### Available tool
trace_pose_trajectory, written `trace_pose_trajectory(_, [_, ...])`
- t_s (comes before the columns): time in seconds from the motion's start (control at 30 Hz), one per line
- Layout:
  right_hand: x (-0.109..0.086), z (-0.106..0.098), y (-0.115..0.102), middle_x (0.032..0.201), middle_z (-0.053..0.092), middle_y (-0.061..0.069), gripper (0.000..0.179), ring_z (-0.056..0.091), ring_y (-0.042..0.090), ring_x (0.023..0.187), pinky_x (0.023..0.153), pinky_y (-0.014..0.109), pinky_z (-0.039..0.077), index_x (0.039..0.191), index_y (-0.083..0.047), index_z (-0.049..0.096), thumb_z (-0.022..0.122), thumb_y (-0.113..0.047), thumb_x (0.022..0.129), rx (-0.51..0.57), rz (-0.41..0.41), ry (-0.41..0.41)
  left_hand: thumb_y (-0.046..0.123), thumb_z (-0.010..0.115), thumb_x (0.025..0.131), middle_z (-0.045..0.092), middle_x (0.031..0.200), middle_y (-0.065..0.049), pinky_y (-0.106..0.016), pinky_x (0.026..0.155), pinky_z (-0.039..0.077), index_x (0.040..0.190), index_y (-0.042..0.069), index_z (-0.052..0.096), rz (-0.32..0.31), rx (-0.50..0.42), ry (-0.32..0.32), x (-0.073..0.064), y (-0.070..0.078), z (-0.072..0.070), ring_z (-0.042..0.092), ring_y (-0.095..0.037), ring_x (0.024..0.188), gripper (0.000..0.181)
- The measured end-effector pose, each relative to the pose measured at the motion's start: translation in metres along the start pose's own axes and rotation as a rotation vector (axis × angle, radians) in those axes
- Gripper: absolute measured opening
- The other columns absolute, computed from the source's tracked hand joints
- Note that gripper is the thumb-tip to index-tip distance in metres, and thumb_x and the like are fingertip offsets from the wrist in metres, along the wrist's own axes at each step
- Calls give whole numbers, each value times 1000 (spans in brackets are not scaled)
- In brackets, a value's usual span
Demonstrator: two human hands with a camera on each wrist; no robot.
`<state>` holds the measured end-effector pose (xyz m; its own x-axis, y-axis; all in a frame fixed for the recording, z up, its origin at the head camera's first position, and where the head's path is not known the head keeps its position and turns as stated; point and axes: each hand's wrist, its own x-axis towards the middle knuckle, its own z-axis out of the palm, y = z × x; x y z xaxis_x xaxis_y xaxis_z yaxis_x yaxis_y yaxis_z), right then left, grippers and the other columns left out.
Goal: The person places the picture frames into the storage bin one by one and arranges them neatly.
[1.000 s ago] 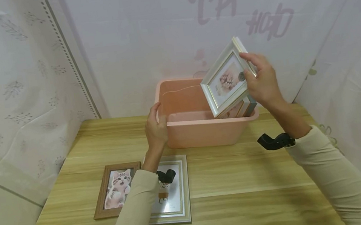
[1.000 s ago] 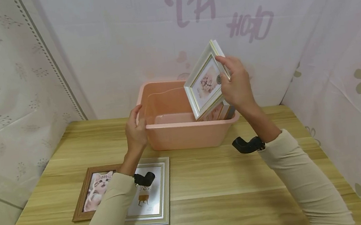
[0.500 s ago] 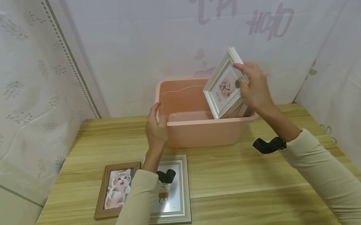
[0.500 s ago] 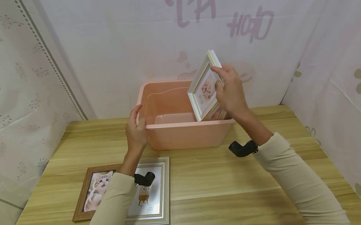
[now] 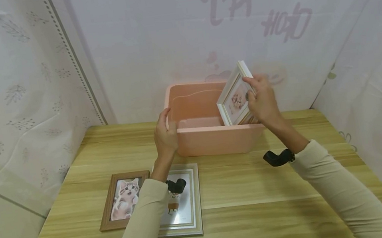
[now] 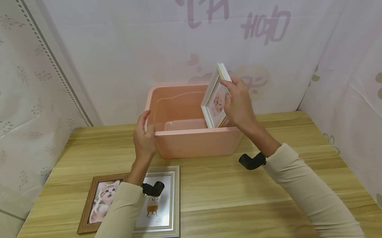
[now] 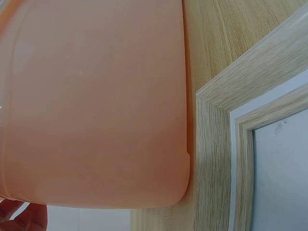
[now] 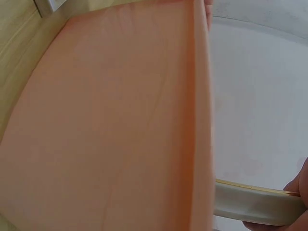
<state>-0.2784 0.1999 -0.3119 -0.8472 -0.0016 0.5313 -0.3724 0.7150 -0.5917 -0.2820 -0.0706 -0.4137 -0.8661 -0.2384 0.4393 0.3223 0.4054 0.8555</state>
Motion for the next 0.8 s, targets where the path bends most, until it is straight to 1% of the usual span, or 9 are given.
trace_pose_trajectory(0.07, [-1, 3, 1, 140, 46, 32, 45, 52, 38, 110, 83, 47, 49, 134, 8, 56, 45, 13, 90, -2, -11, 1, 17, 44, 91, 61, 137, -9, -31, 47, 28, 139, 10, 56, 1, 6, -3, 0, 0, 0, 28, -14, 50, 49])
trace_pose_trajectory(0.13, [-2, 6, 2, 139, 46, 34, 45, 49, 43, 122, 93, 52, 47, 133, 10, 56, 44, 13, 89, -10, -21, -1, 18, 44, 92, 60, 139, -8, -32, 48, 29, 139, 11, 56, -2, 15, -6, 0, 0, 0, 29, -15, 51, 49])
trace_pose_trajectory(0.23, [-5, 10, 4, 140, 43, 36, 45, 44, 48, 129, 100, 55, 44, 132, 11, 56, 45, 13, 89, -38, -28, -9, 19, 44, 92, 58, 141, -8, -32, 49, 31, 139, 11, 55, -5, 30, -11, -1, 0, 0, 31, -17, 53, 49])
trace_pose_trajectory(0.37, [-8, 15, 6, 143, 41, 36, 45, 43, 50, 131, 95, 53, 46, 133, 10, 56, 45, 12, 90, -92, -35, -30, 19, 43, 92, 58, 141, -7, -33, 49, 31, 140, 11, 55, -4, 39, -9, -1, 0, 0, 31, -19, 54, 50])
trace_pose_trajectory(0.47, [-10, 20, 7, 143, 42, 35, 45, 48, 49, 126, 84, 50, 47, 134, 9, 55, 45, 12, 90, -121, -46, -45, 19, 43, 92, 58, 141, -7, -34, 50, 31, 139, 11, 55, -5, 40, -5, -1, 0, 0, 32, -20, 55, 50])
trace_pose_trajectory(0.53, [-11, 23, 8, 143, 42, 35, 44, 50, 47, 122, 82, 48, 47, 134, 9, 55, 45, 12, 91, -125, -53, -52, 19, 43, 92, 58, 141, -8, -34, 50, 31, 139, 11, 56, -4, 40, -2, -1, 0, -1, 32, -20, 55, 50])
trace_pose_trajectory(0.63, [-13, 27, 8, 142, 43, 35, 44, 51, 47, 121, 82, 48, 50, 134, 9, 55, 44, 12, 91, -127, -59, -56, 19, 43, 92, 59, 140, -8, -34, 50, 32, 139, 10, 56, 3, 40, -1, 0, -1, 0, 32, -20, 54, 49])
trace_pose_trajectory(0.77, [-16, 31, 8, 144, 40, 33, 46, 55, 46, 113, 74, 49, 54, 137, 7, 53, 40, 11, 93, -133, -38, -81, 19, 44, 92, 59, 140, -8, -34, 50, 32, 139, 10, 56, 4, 41, 0, 0, -2, 0, 33, -19, 54, 49])
trace_pose_trajectory(0.8, [-17, 33, 8, 145, 40, 33, 46, 58, 45, 106, 70, 49, 54, 137, 6, 53, 40, 11, 93, -136, -32, -87, 19, 44, 92, 59, 140, -8, -34, 50, 32, 139, 11, 56, 2, 41, 0, 0, -2, 0, 33, -20, 54, 49])
